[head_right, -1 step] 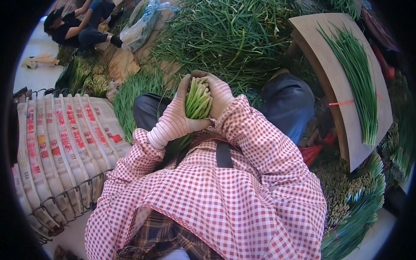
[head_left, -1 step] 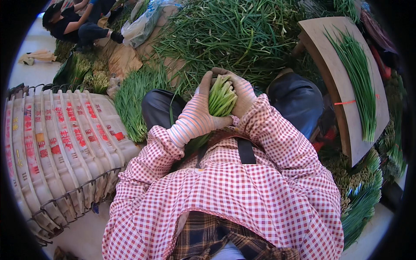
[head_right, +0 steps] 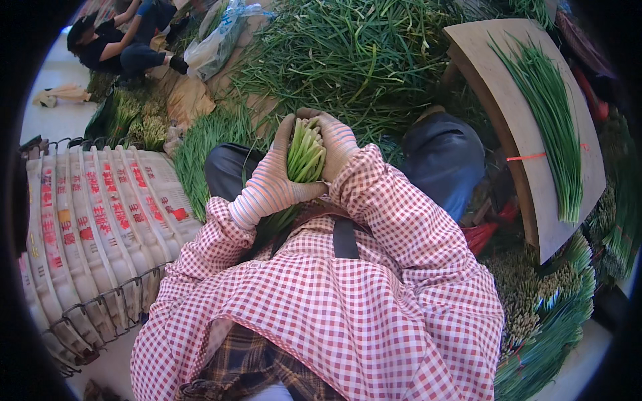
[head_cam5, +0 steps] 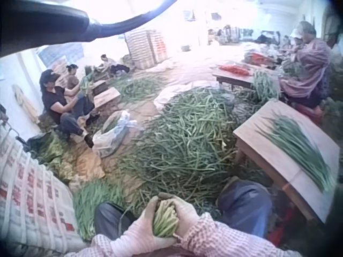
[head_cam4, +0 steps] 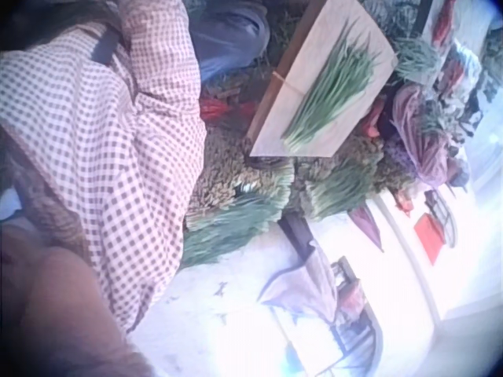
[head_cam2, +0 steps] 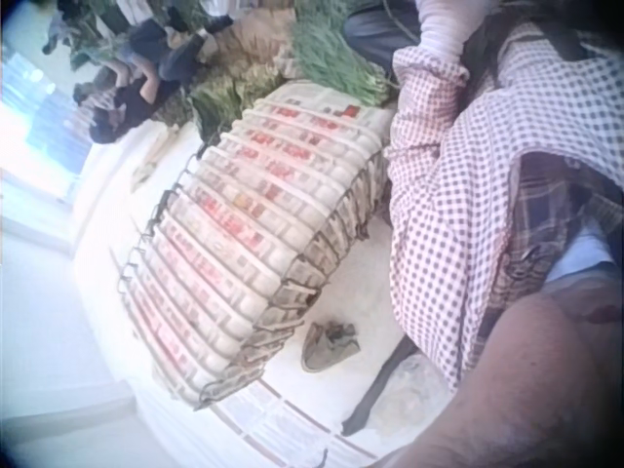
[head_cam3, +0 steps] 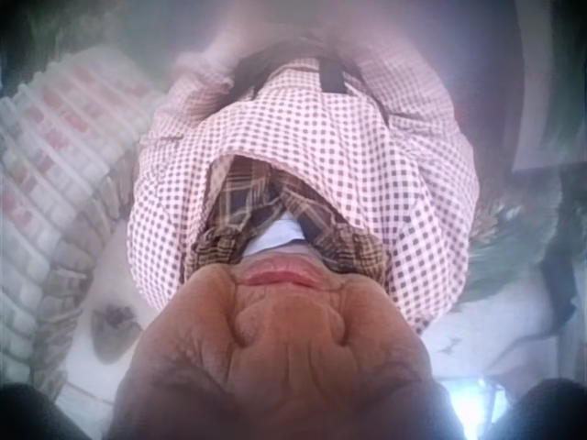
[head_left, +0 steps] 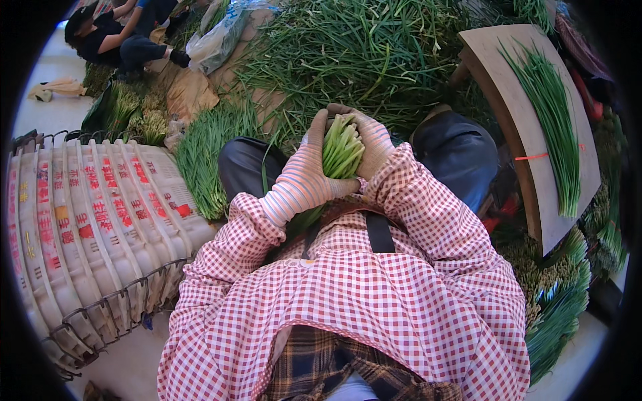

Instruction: The person bundles handfuls of green vegetables using red plastic ties and organizes them into stacks.

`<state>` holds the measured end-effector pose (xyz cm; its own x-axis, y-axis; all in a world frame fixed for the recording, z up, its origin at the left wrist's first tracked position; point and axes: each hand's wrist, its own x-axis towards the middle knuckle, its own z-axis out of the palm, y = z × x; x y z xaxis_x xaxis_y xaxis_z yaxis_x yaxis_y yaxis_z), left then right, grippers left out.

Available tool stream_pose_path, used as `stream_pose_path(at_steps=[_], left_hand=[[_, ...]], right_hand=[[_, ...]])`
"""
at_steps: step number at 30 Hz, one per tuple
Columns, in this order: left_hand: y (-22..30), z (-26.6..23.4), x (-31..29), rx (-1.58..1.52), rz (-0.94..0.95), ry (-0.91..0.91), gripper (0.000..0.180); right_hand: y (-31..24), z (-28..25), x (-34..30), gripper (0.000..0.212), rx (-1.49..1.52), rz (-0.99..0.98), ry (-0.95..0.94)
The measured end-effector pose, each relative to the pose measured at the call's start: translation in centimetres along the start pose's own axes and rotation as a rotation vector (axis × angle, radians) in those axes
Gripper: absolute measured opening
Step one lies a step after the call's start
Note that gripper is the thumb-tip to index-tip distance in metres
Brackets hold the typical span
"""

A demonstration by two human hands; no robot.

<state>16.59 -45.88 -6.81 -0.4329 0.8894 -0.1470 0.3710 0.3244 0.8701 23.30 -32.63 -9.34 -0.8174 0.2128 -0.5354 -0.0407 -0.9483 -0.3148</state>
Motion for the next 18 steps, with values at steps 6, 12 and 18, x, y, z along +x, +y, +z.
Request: stream_pose_path(at_steps=[6, 12, 18], left_hand=[[-0.3, -0.6, 0.6, -0.092, -0.008, -0.001, 0.096], [3.6, 1.7, 0.4, 0.474, -0.172, 0.007, 0.082], [4.8, -1.8, -0.2, 0.226, 0.483, 0.079, 0.087]], right_hand=[[0.6, -0.8, -3.0, 0.071, 0.267, -0.153, -0.356], [1.4, 0.0, -1.8, 0.065, -0.237, -0.373, 0.109], [-4.8, -0.1, -2.7, 0.027, -0.212, -0.577, -0.183]])
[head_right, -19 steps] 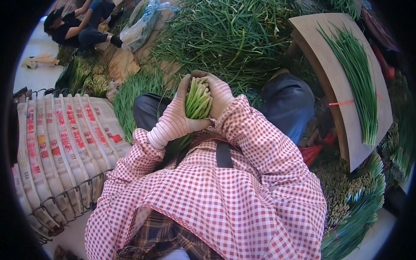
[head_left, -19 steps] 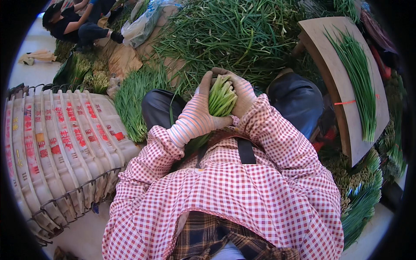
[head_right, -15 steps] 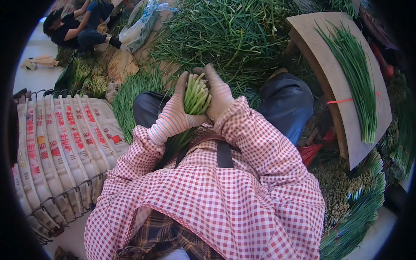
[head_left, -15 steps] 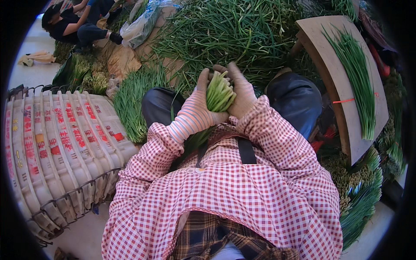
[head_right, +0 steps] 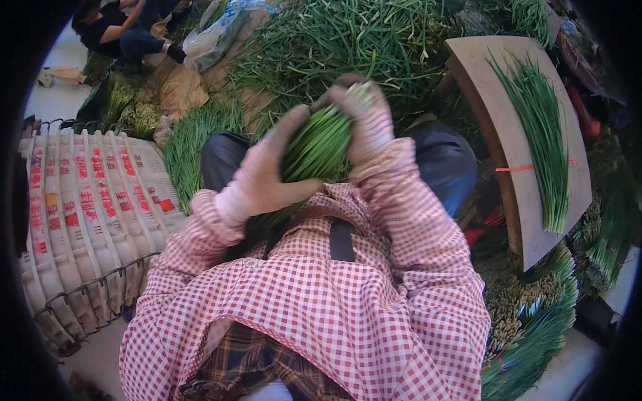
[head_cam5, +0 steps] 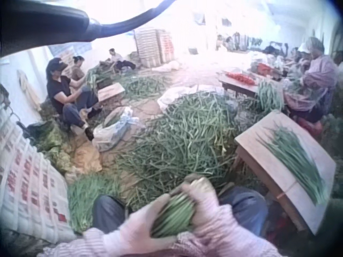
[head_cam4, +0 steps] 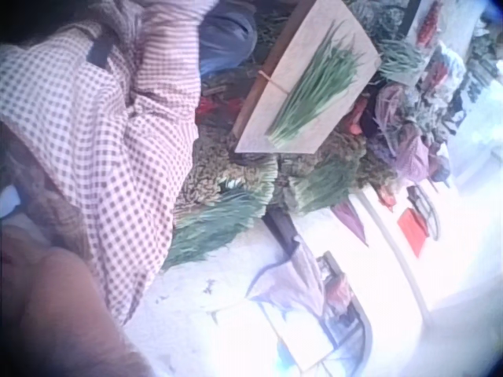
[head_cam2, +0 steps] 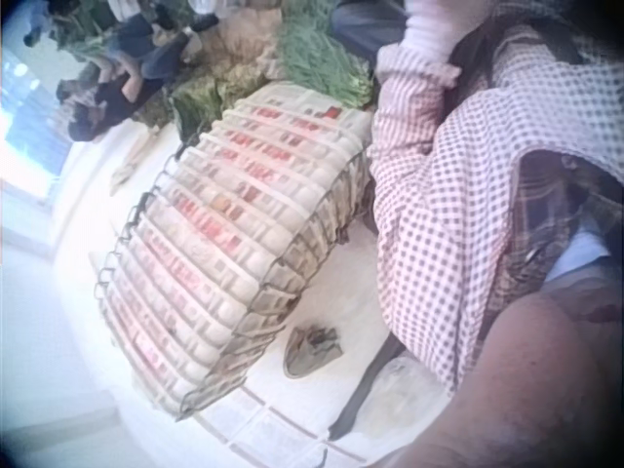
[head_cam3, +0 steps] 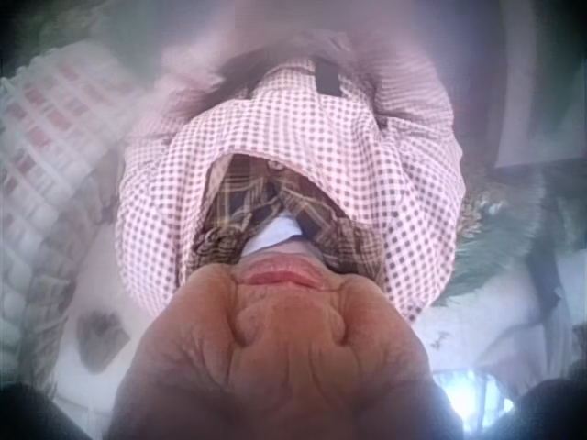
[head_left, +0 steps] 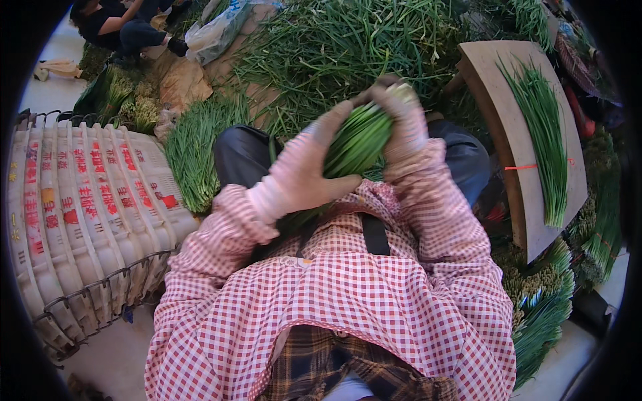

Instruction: The person bundles handfuls of green vegetables using red plastic ties and organizes them into stacks.

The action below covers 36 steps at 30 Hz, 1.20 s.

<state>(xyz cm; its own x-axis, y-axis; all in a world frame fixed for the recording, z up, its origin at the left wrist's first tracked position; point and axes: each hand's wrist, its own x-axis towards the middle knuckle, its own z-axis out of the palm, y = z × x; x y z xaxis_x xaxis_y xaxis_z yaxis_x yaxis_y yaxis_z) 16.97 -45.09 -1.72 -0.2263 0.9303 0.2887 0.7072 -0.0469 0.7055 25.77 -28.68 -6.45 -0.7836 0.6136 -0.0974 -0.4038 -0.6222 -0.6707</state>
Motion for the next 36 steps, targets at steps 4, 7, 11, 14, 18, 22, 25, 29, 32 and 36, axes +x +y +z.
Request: stream_pose_path(at_steps=[4, 7, 11, 14, 18, 22, 25, 29, 32, 36], left_hand=[[0.2, -6.6, -2.5, -0.281, -0.061, 0.361, 0.064], [-3.2, -8.5, -4.0, -0.004, -0.006, 0.609, 0.050], [-1.1, -9.7, -3.2, 0.056, 0.096, 0.459, 0.038], [0.6, -8.3, -3.2, -0.260, 0.147, 0.129, 0.032], [3.7, -4.8, 0.1, -0.706, -0.159, -0.346, 0.039], [5.2, -1.7, 2.7, -1.527, -0.490, -0.406, 0.104], [1.0, 0.3, 2.9, -1.927, -0.463, -0.238, 0.103], [-0.9, 0.2, 0.4, -2.204, -0.415, -0.149, 0.087], [-2.1, -1.1, -2.9, -2.328, -0.486, -0.103, 0.077], [-4.4, -0.5, -6.3, -2.480, -0.635, 0.023, 0.071]], right_hand=[[-10.1, 3.2, 1.9, 0.027, 0.143, -0.406, -0.072], [-11.9, -2.4, 7.7, 0.032, -0.376, -0.432, 0.187], [-9.7, -0.9, 12.1, 0.034, -0.480, -0.380, 0.055], [-11.9, 4.1, 12.4, 0.029, -0.298, -0.475, -0.071], [-9.8, 3.3, 16.1, 0.028, -0.868, -0.421, 0.172], [-9.2, 8.4, 10.9, 0.027, -0.903, -0.695, -0.202], [-7.2, 10.9, 5.6, 0.027, -1.123, -0.841, -0.336], [-1.5, 10.7, -1.5, 0.033, -1.313, -0.959, -0.935], [3.0, 8.9, -3.9, 0.035, -1.327, -0.816, -1.298], [4.7, 8.1, -4.8, 0.039, -1.243, -0.622, -1.566]])
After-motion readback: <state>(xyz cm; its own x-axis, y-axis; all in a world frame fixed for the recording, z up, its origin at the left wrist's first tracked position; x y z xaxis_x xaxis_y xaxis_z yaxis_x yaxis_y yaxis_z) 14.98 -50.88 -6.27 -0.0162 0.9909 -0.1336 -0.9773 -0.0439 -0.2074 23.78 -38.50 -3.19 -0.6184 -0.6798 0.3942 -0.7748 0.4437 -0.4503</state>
